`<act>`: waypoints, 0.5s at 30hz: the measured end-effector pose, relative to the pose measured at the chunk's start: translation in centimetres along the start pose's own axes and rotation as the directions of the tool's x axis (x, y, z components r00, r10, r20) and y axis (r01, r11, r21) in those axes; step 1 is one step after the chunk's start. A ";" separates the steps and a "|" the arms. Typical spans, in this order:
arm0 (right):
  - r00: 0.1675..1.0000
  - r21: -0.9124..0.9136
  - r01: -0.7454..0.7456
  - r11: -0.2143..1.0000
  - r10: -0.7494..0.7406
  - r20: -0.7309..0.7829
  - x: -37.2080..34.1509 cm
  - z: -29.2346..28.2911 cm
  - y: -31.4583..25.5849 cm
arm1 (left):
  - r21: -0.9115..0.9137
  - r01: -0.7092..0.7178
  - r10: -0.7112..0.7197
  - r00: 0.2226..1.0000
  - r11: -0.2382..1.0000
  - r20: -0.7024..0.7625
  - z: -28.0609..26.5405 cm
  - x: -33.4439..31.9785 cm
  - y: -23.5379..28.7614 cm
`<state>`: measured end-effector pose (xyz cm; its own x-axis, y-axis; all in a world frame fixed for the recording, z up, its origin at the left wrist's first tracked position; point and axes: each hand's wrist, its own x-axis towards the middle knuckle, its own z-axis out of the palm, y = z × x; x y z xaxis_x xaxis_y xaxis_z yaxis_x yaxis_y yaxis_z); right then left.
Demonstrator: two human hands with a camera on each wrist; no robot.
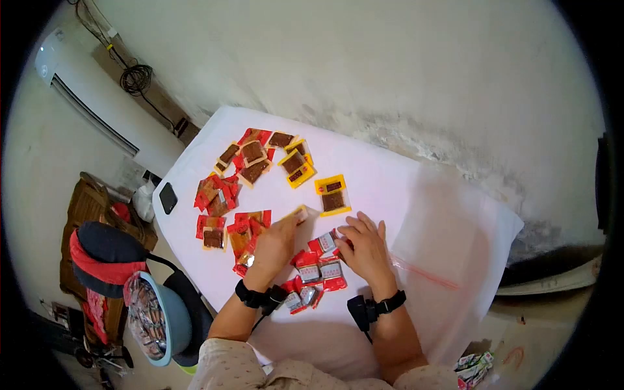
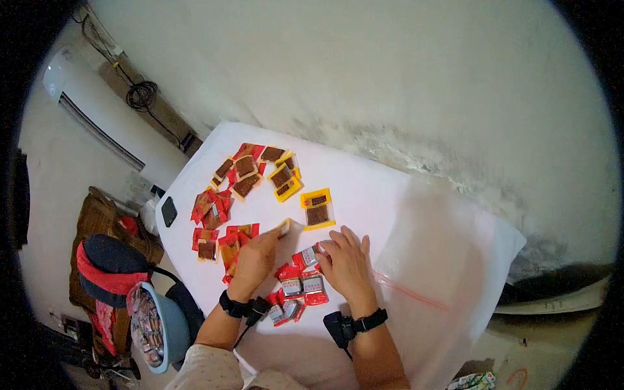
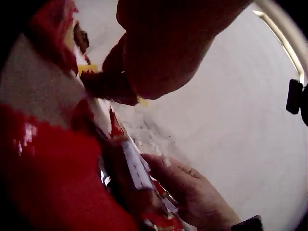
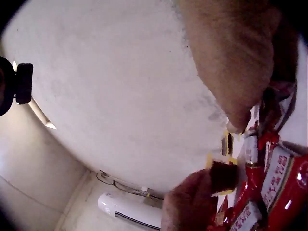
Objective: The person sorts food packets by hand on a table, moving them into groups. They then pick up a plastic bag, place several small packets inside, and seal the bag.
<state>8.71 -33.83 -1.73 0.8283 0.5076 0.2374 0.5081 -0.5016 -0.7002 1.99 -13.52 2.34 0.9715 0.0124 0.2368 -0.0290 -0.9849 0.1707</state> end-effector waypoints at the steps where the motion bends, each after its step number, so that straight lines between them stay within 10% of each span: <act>1: 1.000 0.008 -0.006 1.000 0.006 0.000 0.0 0.0 0.0 | -0.090 0.047 -0.054 0.996 0.995 -0.075 -0.8 0.5 0.0; 3: 1.000 0.012 -0.011 1.000 0.011 0.004 0.0 0.0 -0.1 | -0.162 0.023 -0.057 0.977 0.986 -0.205 -1.2 2.2 -0.1; 5: 1.000 0.015 -0.011 1.000 0.011 0.015 0.0 -0.1 -0.3 | -0.780 0.290 -0.443 0.896 0.554 0.020 -0.5 4.2 -0.8; 8: 1.000 0.001 -0.008 1.000 0.008 0.014 -0.1 0.0 -0.2 | -0.905 0.295 -0.431 0.891 0.307 0.144 1.2 7.7 -0.8; 9: 1.000 -0.010 -0.007 1.000 0.007 0.017 -0.2 0.1 -0.1 | -0.906 0.290 -0.434 0.890 0.308 0.137 2.6 8.3 -2.2; 11: 1.000 -0.021 -0.001 1.000 0.002 0.018 0.0 0.1 0.0 | -0.579 0.116 -0.288 0.934 0.807 -0.214 5.5 9.4 -5.2; 15: 1.000 -0.024 -0.011 1.000 0.012 0.024 -0.1 0.1 -0.1 | -0.174 0.322 -0.363 0.877 0.931 -0.316 4.9 10.9 -10.8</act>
<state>8.55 -33.80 -1.79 0.8282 0.5183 0.2131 0.5044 -0.5236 -0.6867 14.03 -3.58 -1.66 0.7880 0.4226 0.4478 0.2450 -0.8824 0.4016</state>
